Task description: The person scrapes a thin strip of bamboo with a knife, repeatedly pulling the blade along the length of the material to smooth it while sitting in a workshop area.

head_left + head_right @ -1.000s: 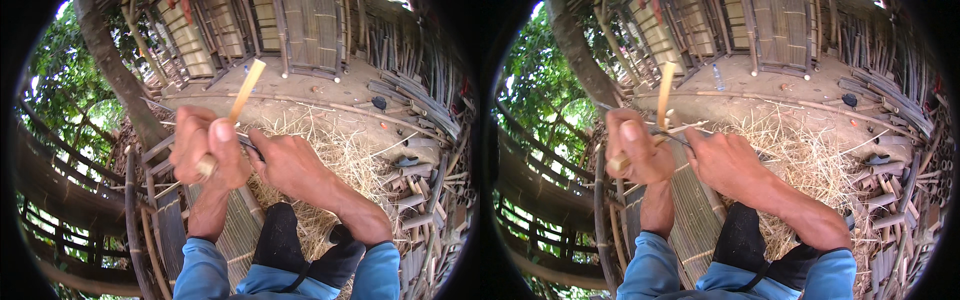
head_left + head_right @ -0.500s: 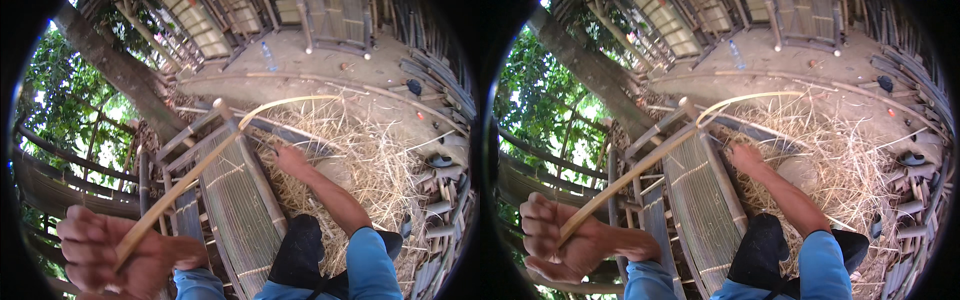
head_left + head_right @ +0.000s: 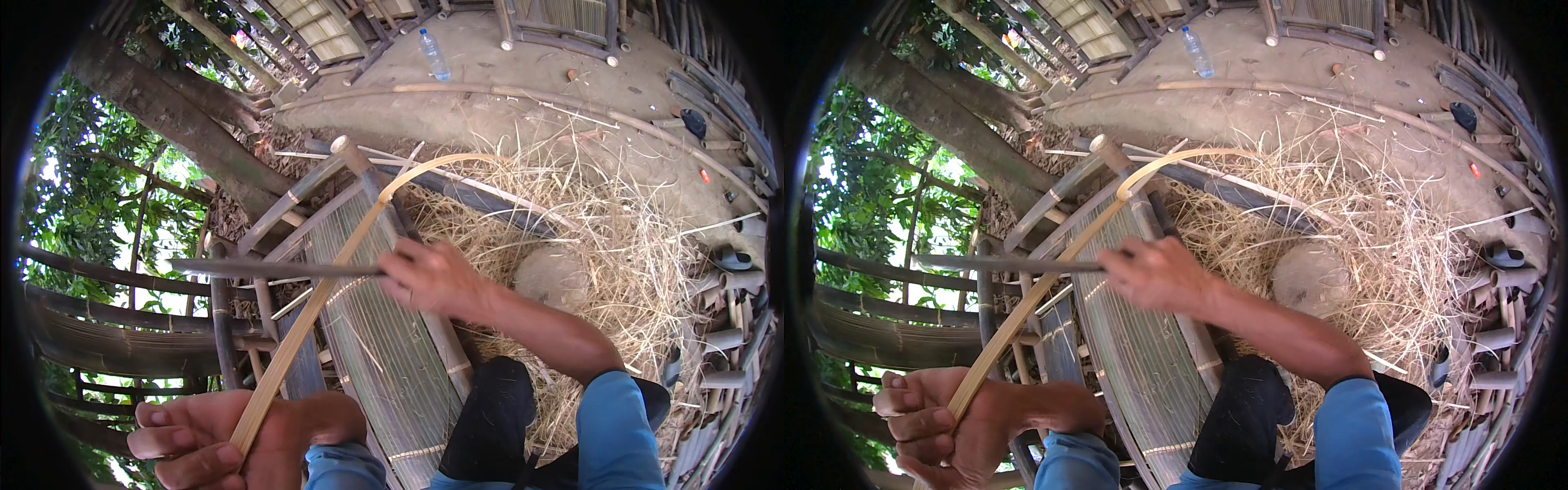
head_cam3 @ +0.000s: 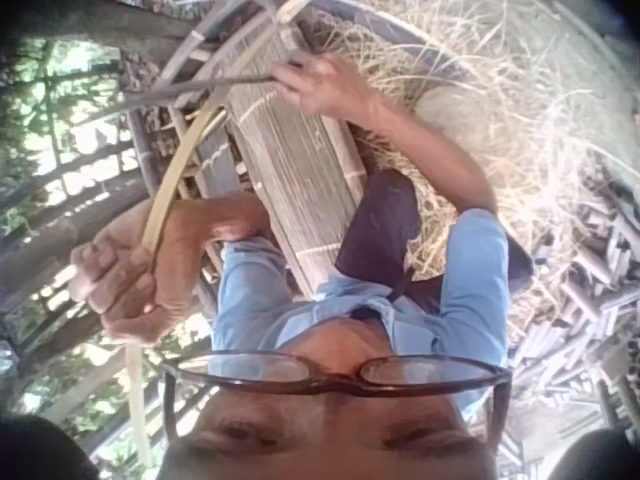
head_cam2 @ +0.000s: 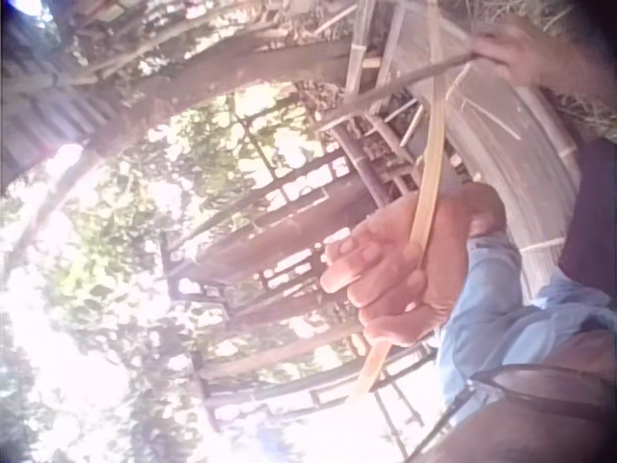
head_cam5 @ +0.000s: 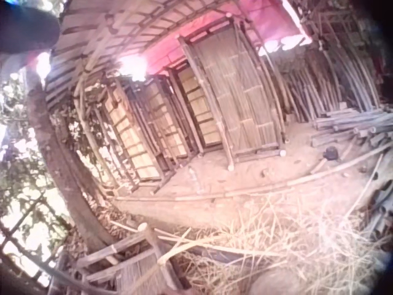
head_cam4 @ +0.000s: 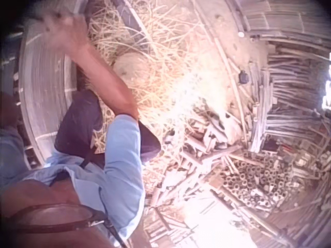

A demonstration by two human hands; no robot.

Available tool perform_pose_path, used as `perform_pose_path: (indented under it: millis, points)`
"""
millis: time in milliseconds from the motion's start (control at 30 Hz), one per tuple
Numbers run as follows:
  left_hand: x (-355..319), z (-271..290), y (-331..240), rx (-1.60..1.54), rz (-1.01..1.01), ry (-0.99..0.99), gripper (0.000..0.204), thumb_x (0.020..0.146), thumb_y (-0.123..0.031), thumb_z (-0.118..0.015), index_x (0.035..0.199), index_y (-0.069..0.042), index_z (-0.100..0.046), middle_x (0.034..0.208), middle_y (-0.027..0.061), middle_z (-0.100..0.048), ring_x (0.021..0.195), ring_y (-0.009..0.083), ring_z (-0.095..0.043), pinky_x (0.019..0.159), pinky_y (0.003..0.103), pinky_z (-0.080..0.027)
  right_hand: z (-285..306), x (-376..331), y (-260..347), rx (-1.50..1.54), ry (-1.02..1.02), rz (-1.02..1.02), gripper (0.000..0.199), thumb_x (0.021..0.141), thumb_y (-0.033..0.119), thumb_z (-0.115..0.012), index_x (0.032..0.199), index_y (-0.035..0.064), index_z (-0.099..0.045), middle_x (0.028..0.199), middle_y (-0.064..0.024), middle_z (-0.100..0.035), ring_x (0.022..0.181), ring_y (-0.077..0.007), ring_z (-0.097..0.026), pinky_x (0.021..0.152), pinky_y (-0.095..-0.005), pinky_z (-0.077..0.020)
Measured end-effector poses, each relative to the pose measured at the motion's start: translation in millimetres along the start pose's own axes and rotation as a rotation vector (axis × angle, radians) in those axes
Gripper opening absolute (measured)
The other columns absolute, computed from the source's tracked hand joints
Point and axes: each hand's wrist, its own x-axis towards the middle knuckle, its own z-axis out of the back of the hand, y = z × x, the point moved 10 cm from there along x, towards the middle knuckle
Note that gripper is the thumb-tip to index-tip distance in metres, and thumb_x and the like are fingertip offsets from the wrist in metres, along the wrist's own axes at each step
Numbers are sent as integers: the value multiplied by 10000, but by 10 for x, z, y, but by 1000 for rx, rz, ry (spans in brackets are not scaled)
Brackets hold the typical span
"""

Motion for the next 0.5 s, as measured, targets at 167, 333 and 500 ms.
perform_pose_path:
  millis: [167,333,500]
  points:
    - [-105,-87,10,6,50,185,477,989,-221,-480,542,-208,-314,472,-54,-292,569,134,-460,651,308,-374,-405,-326,-987,-120,412,-599,153,950,146,-606,1043,31,-645,719,-143,-646,510,-210,-616,409,-340,-521]
    - [105,90,9,7,16,190,458,972,-207,-477,537,-198,-335,468,-57,-313,572,151,-479,623,325,-382,-154,-62,14,-180,105,45,187,971,171,-542,1036,19,-629,696,-146,-639,537,-286,-636,482,-434,-556]
    - [-71,-212,-44,-1,26,273,524,1056,-295,-400,548,-202,-309,472,-50,-331,578,146,-470,661,306,-382,-513,-521,-1729,-438,456,-605,229,904,102,-564,1113,24,-616,791,-205,-719,741,-348,-744,599,-490,-584]
